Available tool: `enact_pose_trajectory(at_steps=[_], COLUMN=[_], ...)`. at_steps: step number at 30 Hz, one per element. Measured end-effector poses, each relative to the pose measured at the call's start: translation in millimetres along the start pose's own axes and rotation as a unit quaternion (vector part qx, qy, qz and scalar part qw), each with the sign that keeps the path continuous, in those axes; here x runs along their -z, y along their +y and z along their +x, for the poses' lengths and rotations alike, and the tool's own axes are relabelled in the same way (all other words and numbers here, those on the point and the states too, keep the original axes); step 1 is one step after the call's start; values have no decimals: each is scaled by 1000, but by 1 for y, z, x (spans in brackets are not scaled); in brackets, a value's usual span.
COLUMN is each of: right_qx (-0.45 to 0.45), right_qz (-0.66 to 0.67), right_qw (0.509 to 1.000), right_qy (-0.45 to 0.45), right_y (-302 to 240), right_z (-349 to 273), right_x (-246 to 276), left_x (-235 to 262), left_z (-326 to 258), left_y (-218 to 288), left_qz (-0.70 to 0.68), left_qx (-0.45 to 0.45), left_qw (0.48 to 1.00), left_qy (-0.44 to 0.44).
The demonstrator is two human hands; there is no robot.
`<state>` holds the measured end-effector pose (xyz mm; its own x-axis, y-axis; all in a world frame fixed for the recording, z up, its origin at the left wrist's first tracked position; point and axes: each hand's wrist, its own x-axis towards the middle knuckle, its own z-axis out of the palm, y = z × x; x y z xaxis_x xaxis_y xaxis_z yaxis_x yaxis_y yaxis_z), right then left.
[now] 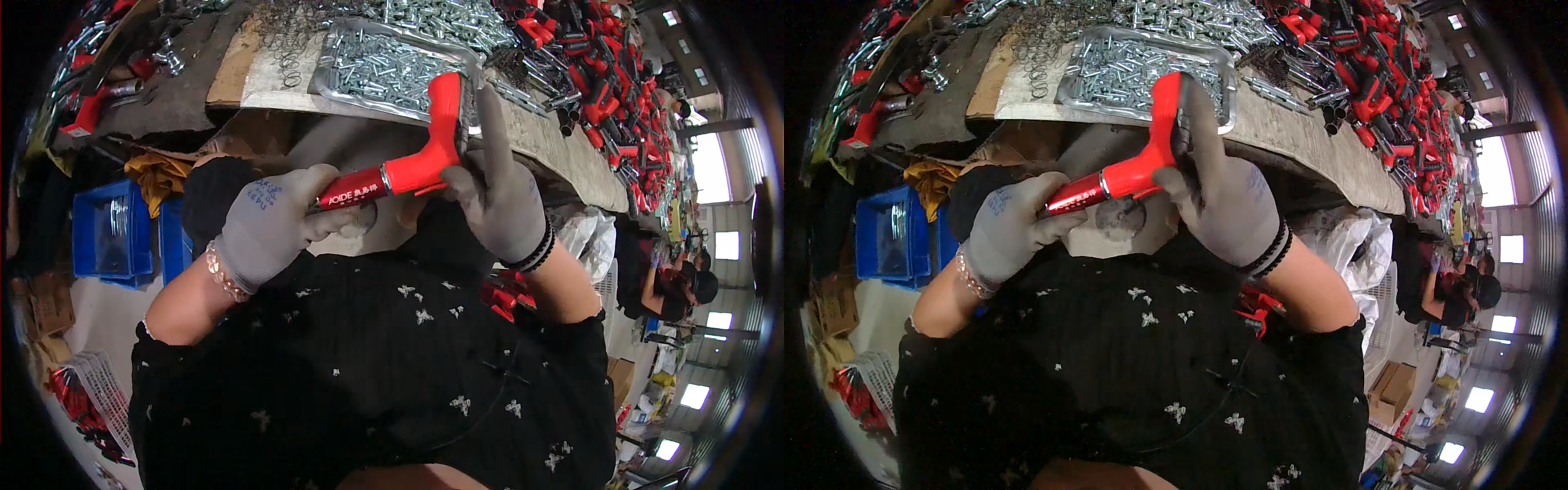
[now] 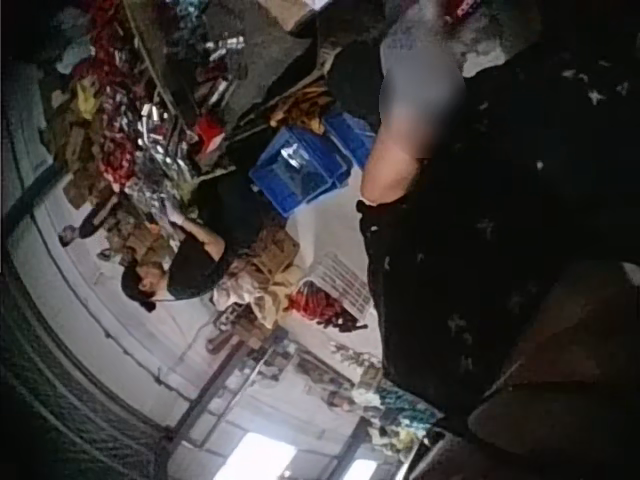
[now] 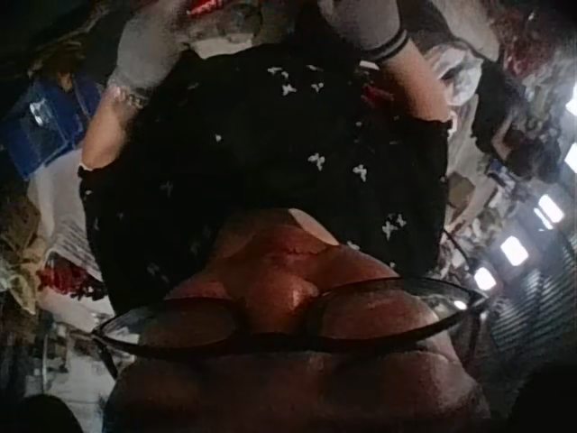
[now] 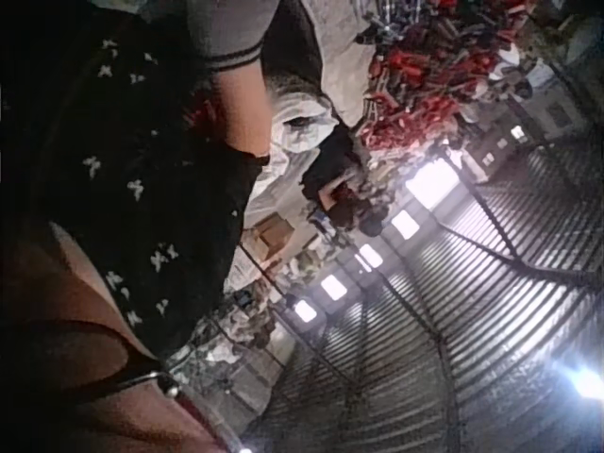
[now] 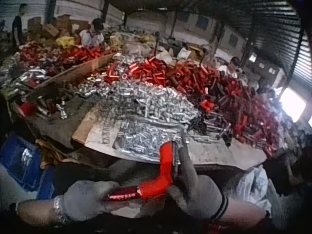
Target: The person assembles tools by inserting metal pins and springs into metal barrels, fitting sleeves, and attaching handles by hand.
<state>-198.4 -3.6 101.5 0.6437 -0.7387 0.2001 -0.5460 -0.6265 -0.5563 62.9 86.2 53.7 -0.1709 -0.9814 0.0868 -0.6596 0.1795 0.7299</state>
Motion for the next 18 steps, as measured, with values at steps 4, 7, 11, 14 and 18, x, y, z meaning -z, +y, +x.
enact_pose_trajectory(at_steps=[4,7,11,14,18], right_qx=[103,104,-80,-281,315], right_qz=[-141,-142,62,325,-276], right_qw=[983,969,939,877,907], right_qy=[-50,-172,-329,-216,47], right_y=[4,18,13,7,-35], right_z=[-1,13,20,0,16], right_x=[9,20,27,12,39], left_x=[5,-2,-9,-20,-4], left_z=[-2,-5,-9,-10,-20], left_y=[-6,-11,-16,-31,-64], left_qz=[28,84,80,-169,-489], left_qx=[-11,-32,-61,-24,172], left_qw=[1000,996,995,982,793], left_qy=[-8,-12,-20,-76,-319])
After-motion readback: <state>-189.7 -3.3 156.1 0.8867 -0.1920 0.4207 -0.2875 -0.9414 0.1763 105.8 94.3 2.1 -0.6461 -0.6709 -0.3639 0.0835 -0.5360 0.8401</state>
